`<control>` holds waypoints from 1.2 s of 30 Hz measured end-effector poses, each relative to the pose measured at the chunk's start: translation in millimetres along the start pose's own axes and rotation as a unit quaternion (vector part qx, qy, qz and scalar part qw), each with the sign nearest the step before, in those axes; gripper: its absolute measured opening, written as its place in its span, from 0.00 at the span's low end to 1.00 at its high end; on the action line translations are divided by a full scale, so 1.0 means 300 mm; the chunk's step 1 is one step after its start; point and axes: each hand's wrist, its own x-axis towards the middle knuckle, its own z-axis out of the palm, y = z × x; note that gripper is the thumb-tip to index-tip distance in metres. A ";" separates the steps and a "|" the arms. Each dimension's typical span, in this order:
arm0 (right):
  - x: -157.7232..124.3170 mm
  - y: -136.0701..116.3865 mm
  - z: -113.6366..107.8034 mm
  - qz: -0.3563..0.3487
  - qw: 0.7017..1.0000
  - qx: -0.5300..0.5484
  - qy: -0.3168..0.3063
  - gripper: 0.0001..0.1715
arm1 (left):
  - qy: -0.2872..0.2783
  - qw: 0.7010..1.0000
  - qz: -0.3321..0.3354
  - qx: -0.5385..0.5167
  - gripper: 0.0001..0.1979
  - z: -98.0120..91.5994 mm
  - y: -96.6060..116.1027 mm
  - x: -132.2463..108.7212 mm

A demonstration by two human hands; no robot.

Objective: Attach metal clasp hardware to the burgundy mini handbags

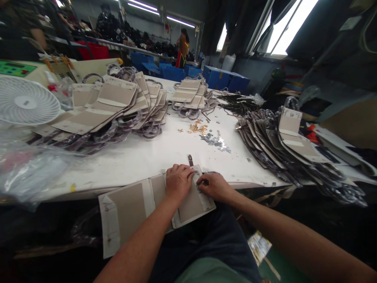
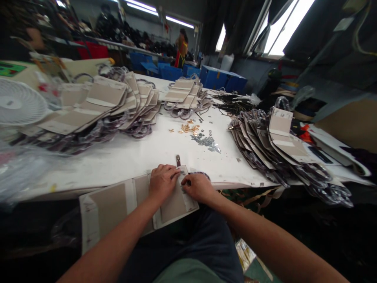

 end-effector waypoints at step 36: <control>-0.019 0.020 -0.003 0.025 0.994 0.075 0.074 0.11 | -0.006 1.000 -0.002 0.008 0.08 -0.007 0.004 0.005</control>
